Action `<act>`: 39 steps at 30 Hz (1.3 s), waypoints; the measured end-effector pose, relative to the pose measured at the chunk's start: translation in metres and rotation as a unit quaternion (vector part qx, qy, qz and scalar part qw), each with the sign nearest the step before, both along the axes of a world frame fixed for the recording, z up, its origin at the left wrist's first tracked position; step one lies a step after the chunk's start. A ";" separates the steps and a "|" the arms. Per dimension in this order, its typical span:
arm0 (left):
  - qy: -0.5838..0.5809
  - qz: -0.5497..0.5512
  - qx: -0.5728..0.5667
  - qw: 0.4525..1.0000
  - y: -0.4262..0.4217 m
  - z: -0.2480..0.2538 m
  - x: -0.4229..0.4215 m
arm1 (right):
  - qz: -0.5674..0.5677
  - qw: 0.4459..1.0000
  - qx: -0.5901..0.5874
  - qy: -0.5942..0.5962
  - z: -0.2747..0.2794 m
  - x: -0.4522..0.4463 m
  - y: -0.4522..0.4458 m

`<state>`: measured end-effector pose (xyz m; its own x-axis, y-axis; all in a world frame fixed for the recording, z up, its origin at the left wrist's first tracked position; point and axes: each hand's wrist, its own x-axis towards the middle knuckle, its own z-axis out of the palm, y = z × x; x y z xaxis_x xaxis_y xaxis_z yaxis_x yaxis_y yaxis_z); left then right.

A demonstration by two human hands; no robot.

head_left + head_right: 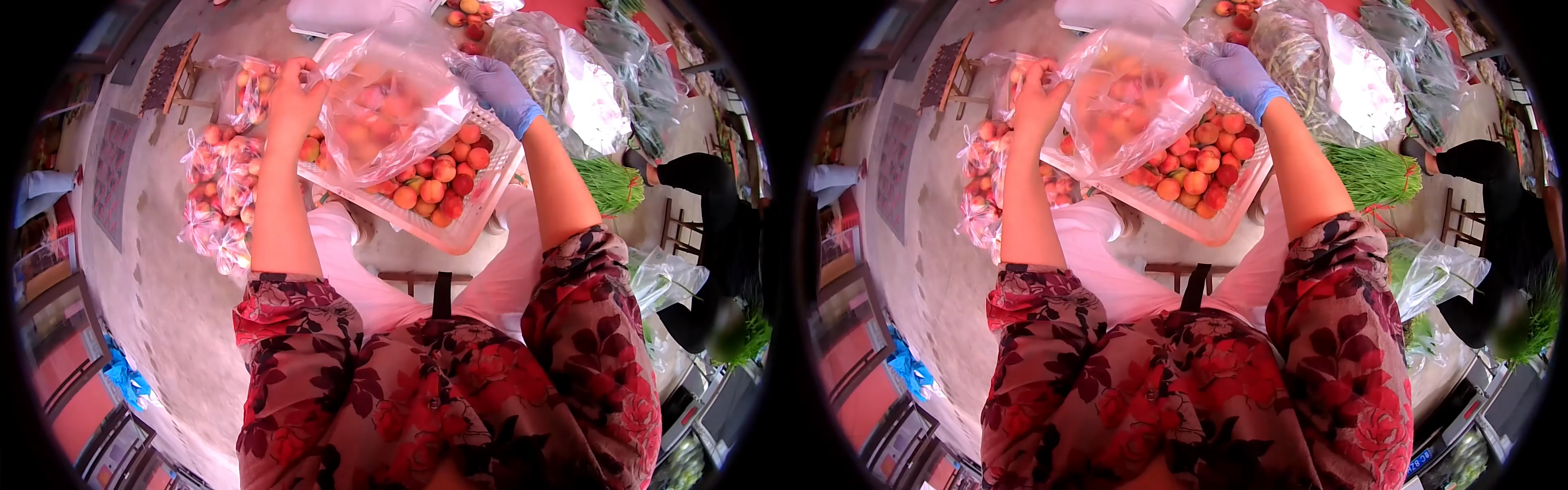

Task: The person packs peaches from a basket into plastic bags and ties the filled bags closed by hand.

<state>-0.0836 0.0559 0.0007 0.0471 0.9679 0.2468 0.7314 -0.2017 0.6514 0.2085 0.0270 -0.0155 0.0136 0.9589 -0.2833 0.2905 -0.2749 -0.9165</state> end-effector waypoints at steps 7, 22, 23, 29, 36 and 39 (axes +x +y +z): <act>-0.166 0.067 -0.162 0.970 0.005 -0.008 -0.011 | -0.143 0.921 -0.055 0.359 -0.022 0.023 0.003; -0.053 0.015 -0.252 0.966 -0.006 -0.015 -0.012 | 0.317 0.784 -0.162 -0.509 -0.227 -0.059 -0.105; -0.062 0.012 -0.256 0.965 -0.005 -0.017 -0.013 | 0.332 0.782 -0.177 -0.497 -0.226 -0.056 -0.096; -0.024 0.011 -0.265 0.964 -0.005 -0.019 -0.024 | 0.316 0.803 -0.129 -0.489 -0.269 -0.054 -0.100; 0.078 0.018 -0.239 0.968 -0.011 -0.045 -0.060 | 0.109 0.980 -0.128 -0.104 -0.269 -0.016 -0.083; 0.084 0.013 -0.220 0.972 -0.013 -0.062 -0.073 | -0.108 0.837 -0.220 0.489 -0.205 -0.009 -0.085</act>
